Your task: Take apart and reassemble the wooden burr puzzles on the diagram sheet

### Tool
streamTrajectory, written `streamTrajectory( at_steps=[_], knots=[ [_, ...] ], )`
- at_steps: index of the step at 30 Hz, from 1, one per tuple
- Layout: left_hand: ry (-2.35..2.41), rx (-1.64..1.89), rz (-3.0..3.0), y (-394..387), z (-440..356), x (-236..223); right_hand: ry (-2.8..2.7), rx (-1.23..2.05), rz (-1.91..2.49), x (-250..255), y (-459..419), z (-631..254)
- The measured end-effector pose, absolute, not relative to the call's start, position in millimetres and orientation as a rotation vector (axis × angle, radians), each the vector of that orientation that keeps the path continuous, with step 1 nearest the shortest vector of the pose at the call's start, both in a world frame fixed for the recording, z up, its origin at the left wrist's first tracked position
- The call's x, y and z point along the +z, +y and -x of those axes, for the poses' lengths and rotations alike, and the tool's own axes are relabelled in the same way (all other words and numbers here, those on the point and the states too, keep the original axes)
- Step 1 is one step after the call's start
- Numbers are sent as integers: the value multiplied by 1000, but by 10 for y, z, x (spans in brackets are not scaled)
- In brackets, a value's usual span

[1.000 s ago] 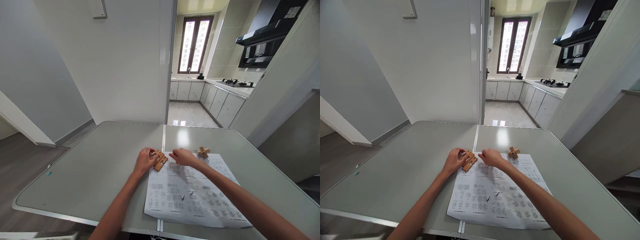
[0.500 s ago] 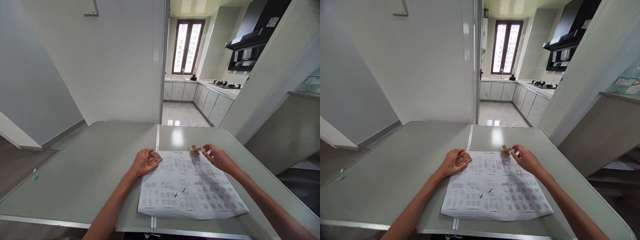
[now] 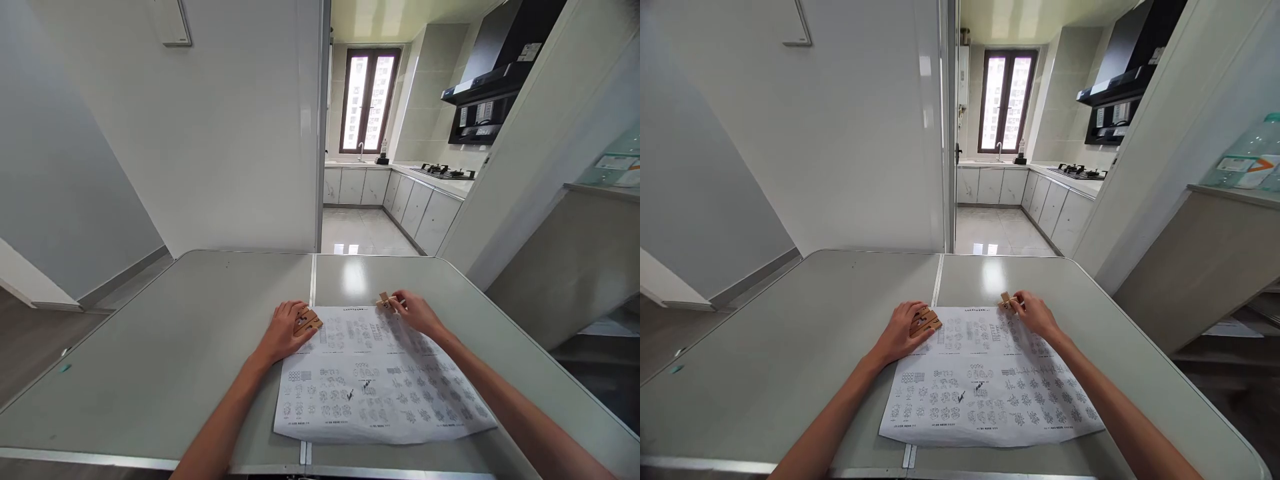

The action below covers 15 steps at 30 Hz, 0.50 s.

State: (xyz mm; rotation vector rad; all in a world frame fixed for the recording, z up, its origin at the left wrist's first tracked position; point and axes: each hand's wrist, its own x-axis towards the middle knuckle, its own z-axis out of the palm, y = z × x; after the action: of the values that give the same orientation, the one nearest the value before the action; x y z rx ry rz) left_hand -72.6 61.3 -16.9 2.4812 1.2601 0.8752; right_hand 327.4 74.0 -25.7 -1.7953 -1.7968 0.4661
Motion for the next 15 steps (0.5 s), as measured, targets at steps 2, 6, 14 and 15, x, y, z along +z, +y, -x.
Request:
streamTrajectory(
  at_steps=[2, 6, 14, 15],
  knots=[
    [1237, 899, -2474, 605, 708, -162, -1811, 492, 1743, -204, 688, -3194],
    [1176, 928, -2367, 520, 570, -120, -1841, 575, 1452, -38, 422, -2878],
    [910, 890, -1992, 218, 125, -23, -1860, 739, 1068, 106, -56, -2078],
    [915, 900, -1970, 204, 113, -24, -1847, 752, 1056, 87, -67, -2026]
  ],
)
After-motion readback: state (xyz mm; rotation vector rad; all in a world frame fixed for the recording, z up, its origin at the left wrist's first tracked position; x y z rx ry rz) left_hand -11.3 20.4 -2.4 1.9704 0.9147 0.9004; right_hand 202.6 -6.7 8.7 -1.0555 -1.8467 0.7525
